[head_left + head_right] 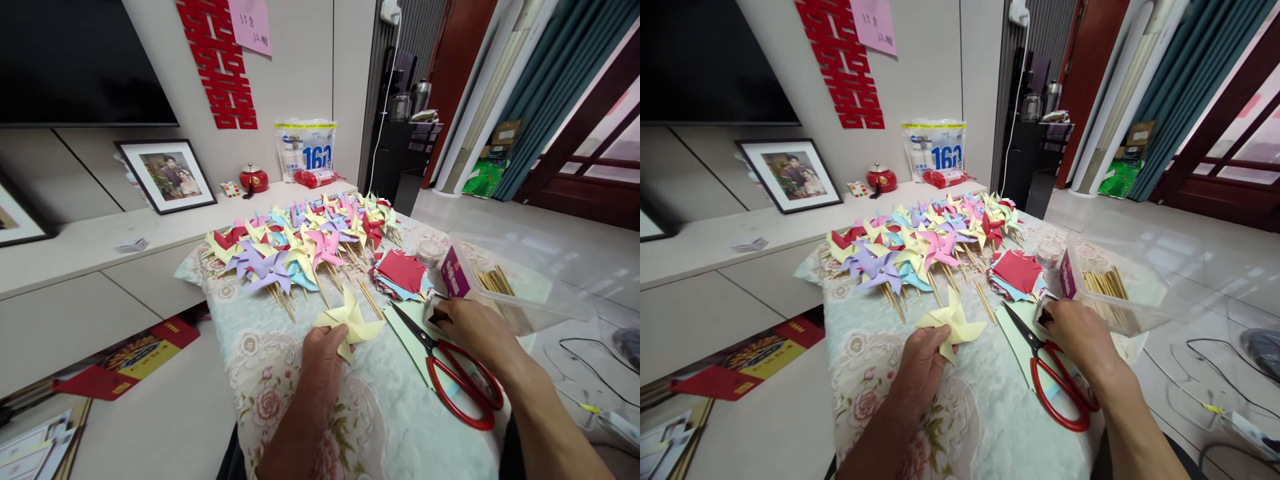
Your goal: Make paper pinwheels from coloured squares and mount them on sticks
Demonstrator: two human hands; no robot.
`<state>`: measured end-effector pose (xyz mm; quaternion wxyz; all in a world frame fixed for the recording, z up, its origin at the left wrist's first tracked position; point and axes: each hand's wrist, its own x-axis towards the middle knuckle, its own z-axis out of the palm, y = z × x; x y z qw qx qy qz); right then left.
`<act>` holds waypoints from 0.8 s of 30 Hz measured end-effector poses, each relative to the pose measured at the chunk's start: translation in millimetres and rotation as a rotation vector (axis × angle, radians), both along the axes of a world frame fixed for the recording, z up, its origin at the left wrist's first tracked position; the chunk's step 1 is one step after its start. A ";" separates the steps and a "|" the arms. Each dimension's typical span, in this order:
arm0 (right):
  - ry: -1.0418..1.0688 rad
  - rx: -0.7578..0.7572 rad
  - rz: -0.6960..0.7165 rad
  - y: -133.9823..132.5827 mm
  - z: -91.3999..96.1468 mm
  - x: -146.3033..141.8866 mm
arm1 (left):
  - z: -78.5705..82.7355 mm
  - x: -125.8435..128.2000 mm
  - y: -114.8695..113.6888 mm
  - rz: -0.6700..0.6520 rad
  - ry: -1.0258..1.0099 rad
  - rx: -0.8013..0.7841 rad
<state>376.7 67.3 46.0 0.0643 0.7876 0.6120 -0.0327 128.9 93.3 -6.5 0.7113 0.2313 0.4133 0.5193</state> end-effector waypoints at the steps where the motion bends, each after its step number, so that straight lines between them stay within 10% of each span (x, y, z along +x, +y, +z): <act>1: 0.007 -0.001 0.011 0.7 -2.1 1.4 | -0.1 -0.2 -0.5 0.002 -0.006 -0.001; 24: 0.157 0.122 0.070 -5.6 -29.4 22.9 | -0.9 0.4 -3.0 -0.010 -0.054 0.050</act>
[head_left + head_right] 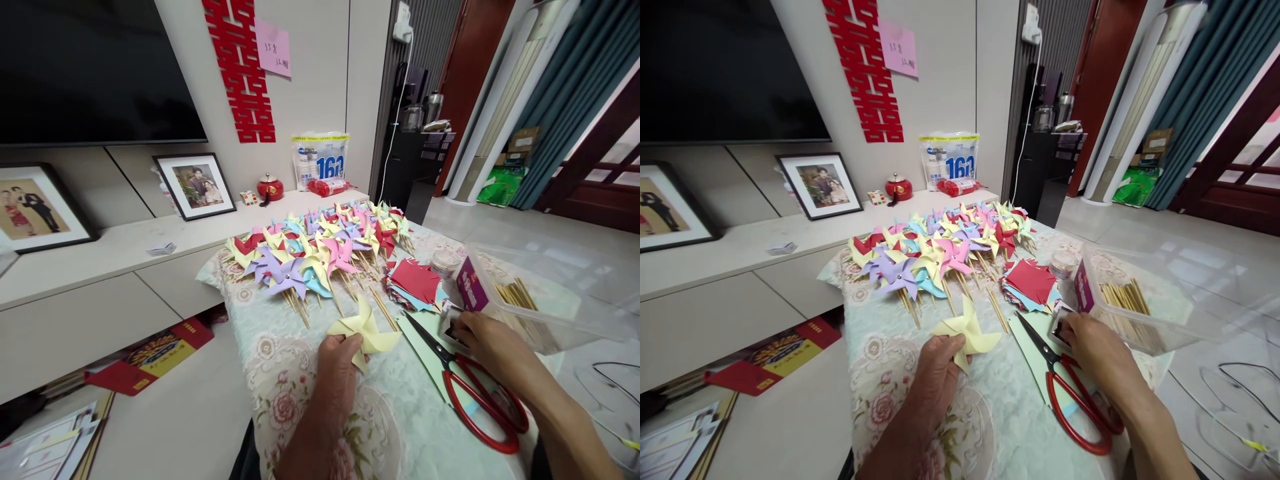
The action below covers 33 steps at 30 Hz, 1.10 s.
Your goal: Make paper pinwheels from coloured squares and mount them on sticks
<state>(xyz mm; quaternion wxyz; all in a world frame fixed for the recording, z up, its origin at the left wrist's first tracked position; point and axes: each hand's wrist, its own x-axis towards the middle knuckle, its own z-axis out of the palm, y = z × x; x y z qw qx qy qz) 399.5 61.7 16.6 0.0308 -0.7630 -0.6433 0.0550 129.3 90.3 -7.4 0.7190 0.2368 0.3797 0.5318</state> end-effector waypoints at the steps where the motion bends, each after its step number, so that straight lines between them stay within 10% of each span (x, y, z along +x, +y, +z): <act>1: 0.017 0.041 -0.022 -2.6 2.6 -0.5 | -0.4 0.2 0.2 -0.002 0.003 0.002; 8: 0.502 0.322 -0.035 -16.8 29.2 -24.7 | -2.6 0.6 1.2 0.005 0.015 0.006; 22: 1.374 -0.014 0.193 -11.2 29.2 -86.5 | -7.6 1.1 2.1 0.001 0.029 0.026; 33: 1.571 -0.107 0.167 -5.6 19.8 -106.1 | -3.0 1.1 0.5 0.035 0.075 0.030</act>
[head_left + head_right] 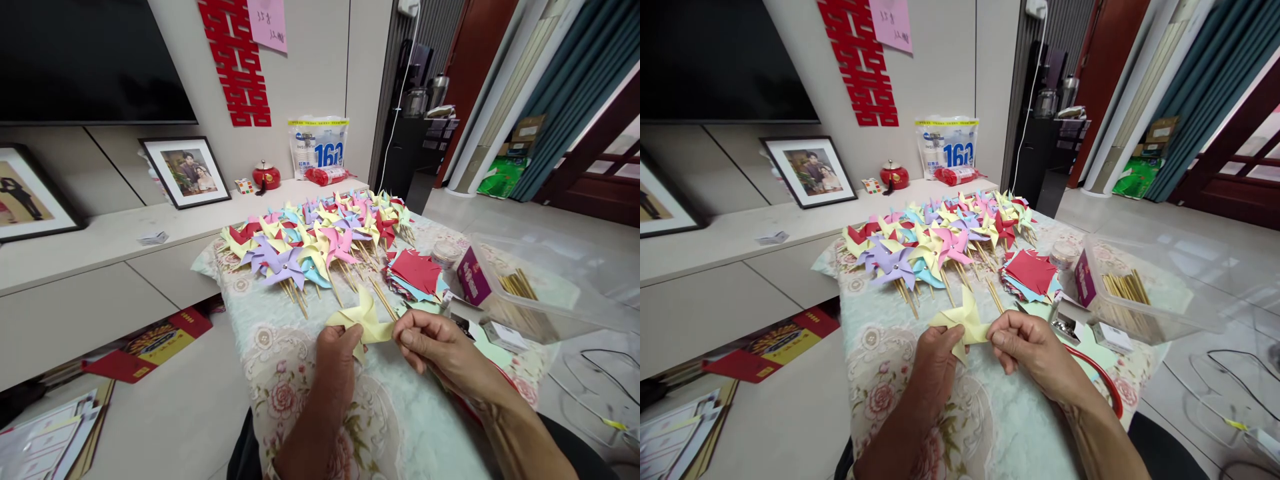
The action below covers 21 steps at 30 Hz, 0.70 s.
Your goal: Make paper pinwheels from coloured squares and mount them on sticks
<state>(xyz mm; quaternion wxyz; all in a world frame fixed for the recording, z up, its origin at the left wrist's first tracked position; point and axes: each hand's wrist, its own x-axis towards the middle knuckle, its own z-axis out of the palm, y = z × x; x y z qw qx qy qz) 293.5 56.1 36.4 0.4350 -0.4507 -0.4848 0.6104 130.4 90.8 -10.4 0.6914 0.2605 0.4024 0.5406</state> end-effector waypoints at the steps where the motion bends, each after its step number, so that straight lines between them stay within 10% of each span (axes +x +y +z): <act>1: -0.012 0.014 0.000 -0.8 0.0 0.3 | 0.1 0.1 0.0 0.006 0.006 0.001; 21: -0.736 0.696 -0.210 -2.8 -8.3 -27.6 | -12.1 3.9 1.8 -0.001 0.169 0.145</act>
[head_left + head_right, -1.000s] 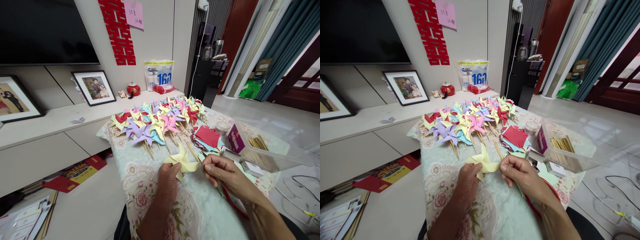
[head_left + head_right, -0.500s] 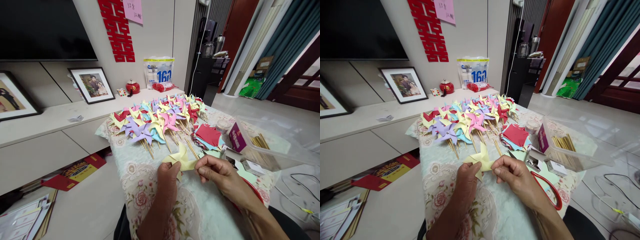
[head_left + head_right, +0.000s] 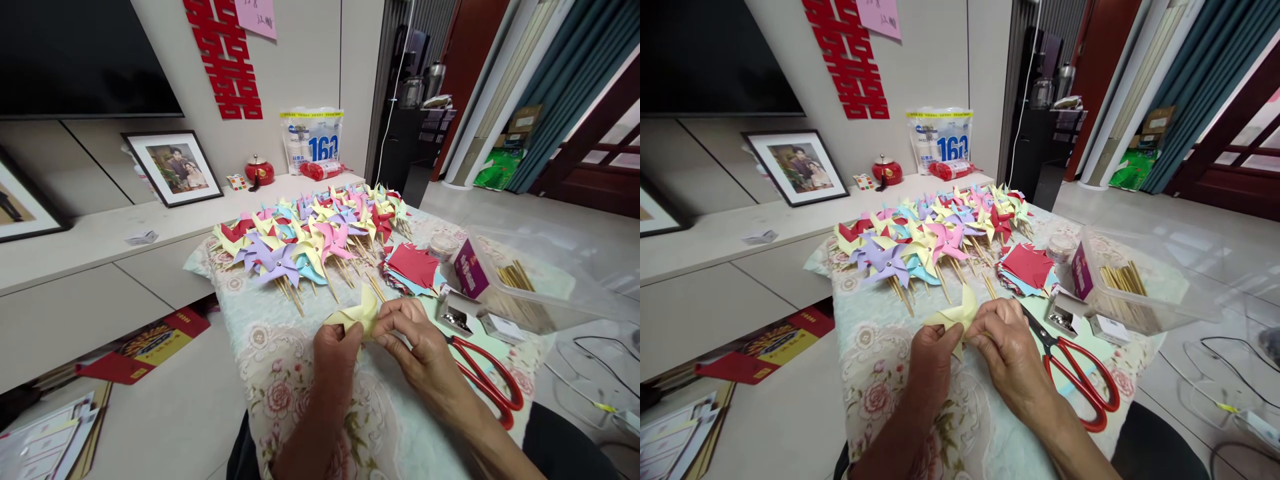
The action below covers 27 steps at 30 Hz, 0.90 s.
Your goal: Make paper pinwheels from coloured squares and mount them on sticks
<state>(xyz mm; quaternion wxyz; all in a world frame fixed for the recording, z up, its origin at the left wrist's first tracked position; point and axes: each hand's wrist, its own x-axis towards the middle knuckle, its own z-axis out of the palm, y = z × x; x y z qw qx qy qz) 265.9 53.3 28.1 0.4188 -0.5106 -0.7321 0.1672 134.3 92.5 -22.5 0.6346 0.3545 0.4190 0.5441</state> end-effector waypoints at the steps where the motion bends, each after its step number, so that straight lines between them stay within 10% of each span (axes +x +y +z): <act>1: -0.013 0.007 -0.029 0.3 -1.8 -1.9 | 0.8 0.2 0.0 -0.006 -0.001 0.004; 27: 0.152 -0.095 -0.179 9.2 -20.5 -5.2 | 14.1 4.8 -7.0 0.013 -0.064 -0.016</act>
